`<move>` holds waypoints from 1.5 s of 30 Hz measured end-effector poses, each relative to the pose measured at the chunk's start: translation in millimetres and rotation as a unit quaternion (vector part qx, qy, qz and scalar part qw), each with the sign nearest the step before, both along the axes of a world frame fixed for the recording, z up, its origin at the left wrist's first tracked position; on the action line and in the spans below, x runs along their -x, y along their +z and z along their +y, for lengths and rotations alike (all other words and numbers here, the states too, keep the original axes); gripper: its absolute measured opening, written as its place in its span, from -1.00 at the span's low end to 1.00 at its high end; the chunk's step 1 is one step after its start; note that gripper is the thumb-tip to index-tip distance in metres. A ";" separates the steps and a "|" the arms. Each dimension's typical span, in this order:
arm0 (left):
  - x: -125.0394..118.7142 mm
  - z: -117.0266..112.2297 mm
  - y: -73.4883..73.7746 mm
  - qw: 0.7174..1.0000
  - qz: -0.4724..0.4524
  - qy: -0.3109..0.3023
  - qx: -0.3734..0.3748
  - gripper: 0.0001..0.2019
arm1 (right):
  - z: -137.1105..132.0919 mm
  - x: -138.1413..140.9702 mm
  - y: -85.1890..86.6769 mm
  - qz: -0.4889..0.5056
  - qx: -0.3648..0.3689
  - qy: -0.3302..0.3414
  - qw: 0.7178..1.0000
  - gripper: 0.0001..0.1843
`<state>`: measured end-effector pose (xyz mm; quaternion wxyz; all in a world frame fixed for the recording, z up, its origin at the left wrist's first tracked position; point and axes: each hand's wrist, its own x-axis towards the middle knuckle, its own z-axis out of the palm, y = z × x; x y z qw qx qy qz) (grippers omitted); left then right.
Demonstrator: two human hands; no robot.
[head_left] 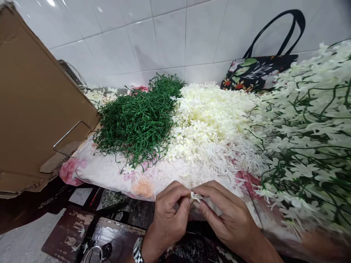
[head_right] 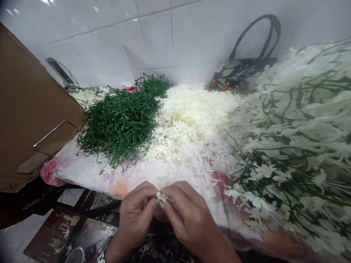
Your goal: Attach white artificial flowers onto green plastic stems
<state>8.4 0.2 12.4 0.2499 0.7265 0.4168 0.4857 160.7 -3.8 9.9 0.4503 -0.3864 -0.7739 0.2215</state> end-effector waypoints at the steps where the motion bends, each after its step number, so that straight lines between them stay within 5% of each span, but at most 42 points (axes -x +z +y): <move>1: -0.8 -0.7 -0.2 1.000 0.003 0.004 -0.001 -0.84 | 0.2 0.7 -0.9 0.008 -0.005 -0.001 1.000 -0.84; 9: 8.4 -1.8 -1.6 0.998 0.056 0.003 0.009 -0.84 | 3.9 1.9 -5.2 -0.007 -0.046 -0.040 0.998 -0.86; 13: 24.1 13.0 -1.2 0.987 0.141 0.069 -0.019 -0.84 | 11.0 -4.7 -10.6 -0.044 -0.084 -0.102 0.990 -0.90; 19: 28.8 52.8 3.7 0.888 0.392 0.205 -0.123 -0.75 | 14.0 -10.4 -13.9 -0.061 -0.089 -0.112 0.988 -0.90; 24: 18.0 72.3 8.6 0.831 0.481 0.239 -0.142 -0.77 | 13.6 -11.4 -14.8 -0.049 -0.076 -0.104 0.990 -0.90; 40: 45.9 64.6 4.7 0.869 0.394 0.274 -0.123 -0.81 | 13.6 -11.9 -16.8 -0.021 -0.091 -0.080 0.992 -0.89; 45: 35.4 61.6 7.1 0.848 0.446 0.263 -0.113 -0.89 | 14.0 -9.9 -11.9 -0.019 -0.094 -0.094 0.991 -0.90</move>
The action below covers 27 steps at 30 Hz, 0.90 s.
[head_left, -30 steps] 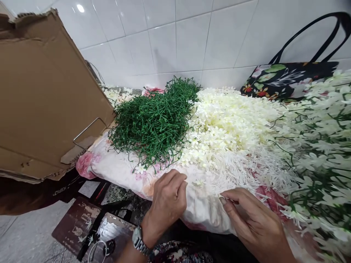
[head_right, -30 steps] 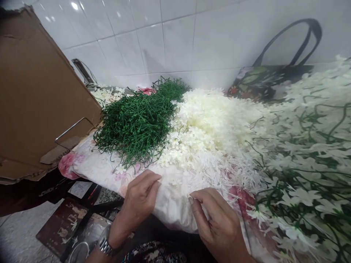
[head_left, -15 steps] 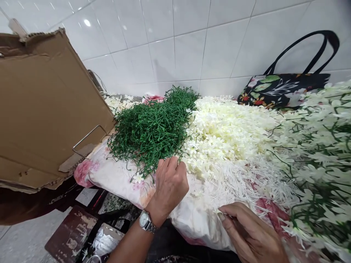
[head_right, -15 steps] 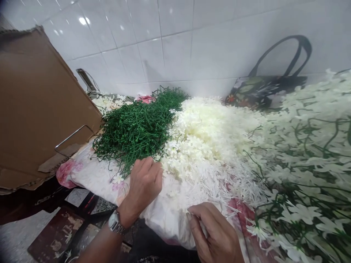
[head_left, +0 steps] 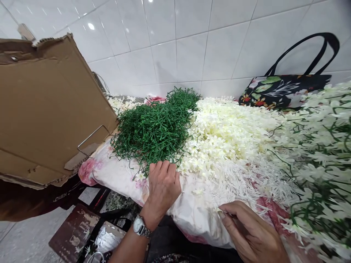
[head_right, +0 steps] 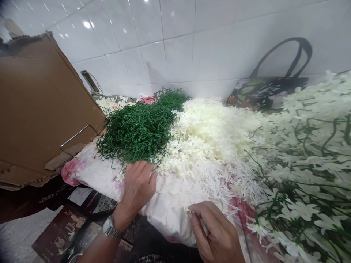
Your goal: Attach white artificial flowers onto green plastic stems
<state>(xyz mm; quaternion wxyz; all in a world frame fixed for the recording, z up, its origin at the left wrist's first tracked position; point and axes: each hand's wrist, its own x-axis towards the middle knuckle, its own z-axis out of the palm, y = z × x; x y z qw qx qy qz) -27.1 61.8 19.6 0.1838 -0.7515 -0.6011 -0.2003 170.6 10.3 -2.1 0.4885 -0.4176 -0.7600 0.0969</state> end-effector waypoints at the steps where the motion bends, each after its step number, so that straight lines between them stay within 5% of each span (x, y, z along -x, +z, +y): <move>1: -1.2 0.8 -0.9 1.000 0.013 0.011 0.005 -0.90 | -0.1 0.2 0.6 0.000 0.001 0.001 1.000 -0.90; 5: 1.7 4.0 -4.6 1.000 0.016 0.018 -0.015 -0.81 | -0.6 0.6 1.5 -0.005 0.005 0.004 1.000 -0.90; 20: 5.3 -33.8 -14.3 0.952 -0.288 -0.088 -0.057 -0.82 | -3.8 -1.1 -2.0 -0.020 0.024 -0.007 0.999 -0.92; 27: 2.9 -44.7 -13.9 0.941 -0.309 -0.092 -0.107 -0.79 | -4.9 -1.2 -2.0 -0.014 0.031 -0.016 0.999 -0.92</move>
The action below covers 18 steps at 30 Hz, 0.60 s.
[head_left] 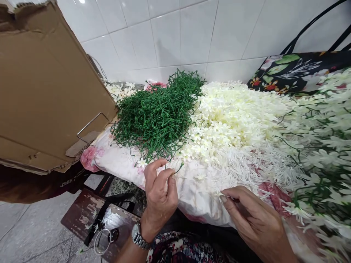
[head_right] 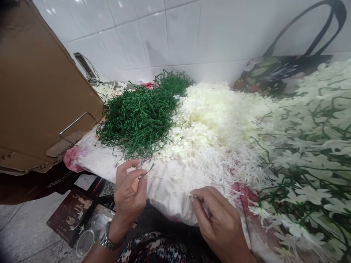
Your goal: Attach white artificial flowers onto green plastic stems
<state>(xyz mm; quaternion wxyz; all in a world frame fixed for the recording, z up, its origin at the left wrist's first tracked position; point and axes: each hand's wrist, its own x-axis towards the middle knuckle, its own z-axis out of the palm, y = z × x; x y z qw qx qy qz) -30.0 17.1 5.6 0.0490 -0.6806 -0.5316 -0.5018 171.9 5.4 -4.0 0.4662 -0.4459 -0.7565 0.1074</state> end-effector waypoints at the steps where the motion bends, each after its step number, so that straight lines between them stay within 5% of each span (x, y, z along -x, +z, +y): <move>1: -0.3 -2.1 0.5 1.000 -0.011 -0.017 0.002 -0.78 | -0.2 -0.2 -0.3 -0.001 0.000 0.001 1.000 -0.92; 9: -3.5 -13.7 3.6 0.978 -0.162 -0.100 0.085 -0.81 | -2.4 -1.5 -1.5 -0.011 0.020 -0.005 1.000 -0.93; 18: -10.3 -18.4 1.6 0.871 -0.414 -0.135 0.229 -0.94 | -1.6 0.0 0.6 -0.002 0.020 -0.007 1.000 -0.92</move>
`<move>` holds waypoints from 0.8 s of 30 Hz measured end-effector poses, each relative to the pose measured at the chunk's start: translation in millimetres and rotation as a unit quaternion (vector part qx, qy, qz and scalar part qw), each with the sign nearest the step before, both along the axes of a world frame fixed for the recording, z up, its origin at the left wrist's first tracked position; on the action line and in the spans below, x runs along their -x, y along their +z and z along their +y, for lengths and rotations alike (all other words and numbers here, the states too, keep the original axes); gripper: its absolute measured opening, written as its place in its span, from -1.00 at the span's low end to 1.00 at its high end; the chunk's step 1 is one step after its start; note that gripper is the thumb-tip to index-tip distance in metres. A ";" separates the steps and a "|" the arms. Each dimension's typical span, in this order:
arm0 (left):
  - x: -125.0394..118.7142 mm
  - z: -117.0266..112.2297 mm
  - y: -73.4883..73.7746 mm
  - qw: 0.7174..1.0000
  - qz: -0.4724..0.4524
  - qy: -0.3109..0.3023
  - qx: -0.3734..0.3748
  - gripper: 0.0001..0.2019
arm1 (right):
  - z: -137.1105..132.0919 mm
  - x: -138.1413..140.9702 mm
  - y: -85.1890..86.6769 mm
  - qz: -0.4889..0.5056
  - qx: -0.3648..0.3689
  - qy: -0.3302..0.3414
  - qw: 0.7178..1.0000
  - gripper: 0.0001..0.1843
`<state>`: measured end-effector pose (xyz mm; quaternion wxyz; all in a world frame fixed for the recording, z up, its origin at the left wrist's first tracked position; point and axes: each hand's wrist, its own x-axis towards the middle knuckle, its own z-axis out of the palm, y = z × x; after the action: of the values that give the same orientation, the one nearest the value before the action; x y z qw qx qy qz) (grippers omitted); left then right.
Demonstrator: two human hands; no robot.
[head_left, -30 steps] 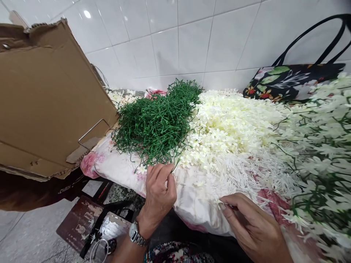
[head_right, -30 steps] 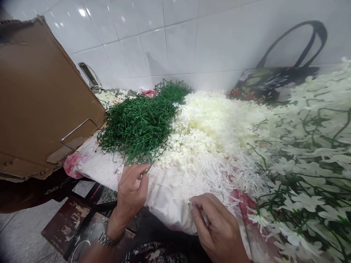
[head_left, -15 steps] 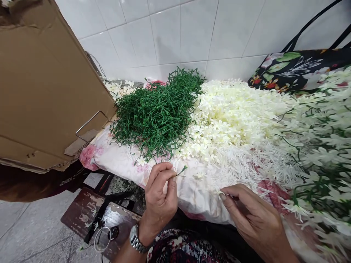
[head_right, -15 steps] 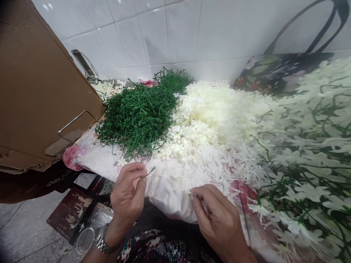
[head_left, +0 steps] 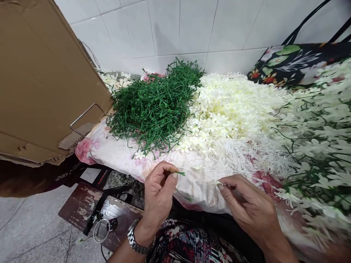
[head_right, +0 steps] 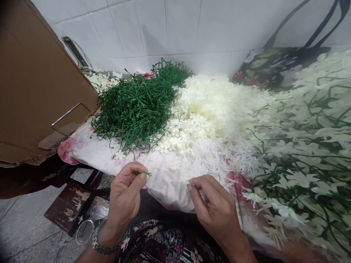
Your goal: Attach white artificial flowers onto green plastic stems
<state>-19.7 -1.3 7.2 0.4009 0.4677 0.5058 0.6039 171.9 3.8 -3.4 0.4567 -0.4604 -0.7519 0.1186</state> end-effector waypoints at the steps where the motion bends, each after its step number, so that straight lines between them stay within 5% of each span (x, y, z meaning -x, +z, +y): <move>1: -1.9 -0.3 1.2 1.000 -0.027 -0.009 0.014 -0.96 | -0.5 -0.3 0.9 0.002 0.003 0.003 1.000 -0.92; 11: -27.0 -5.1 9.6 0.949 -0.235 -0.137 0.156 -0.77 | -8.2 10.7 36.8 0.065 0.077 0.081 0.992 -0.89; 24: -24.1 -10.8 -13.5 0.957 -0.175 -0.196 0.121 -0.85 | -6.4 14.8 36.8 0.019 0.032 0.093 0.995 -0.90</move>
<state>4.3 -12.1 -6.3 0.6473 0.3930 0.3951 0.5201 157.1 -2.6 33.4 0.4428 -0.4005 -0.7786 0.1932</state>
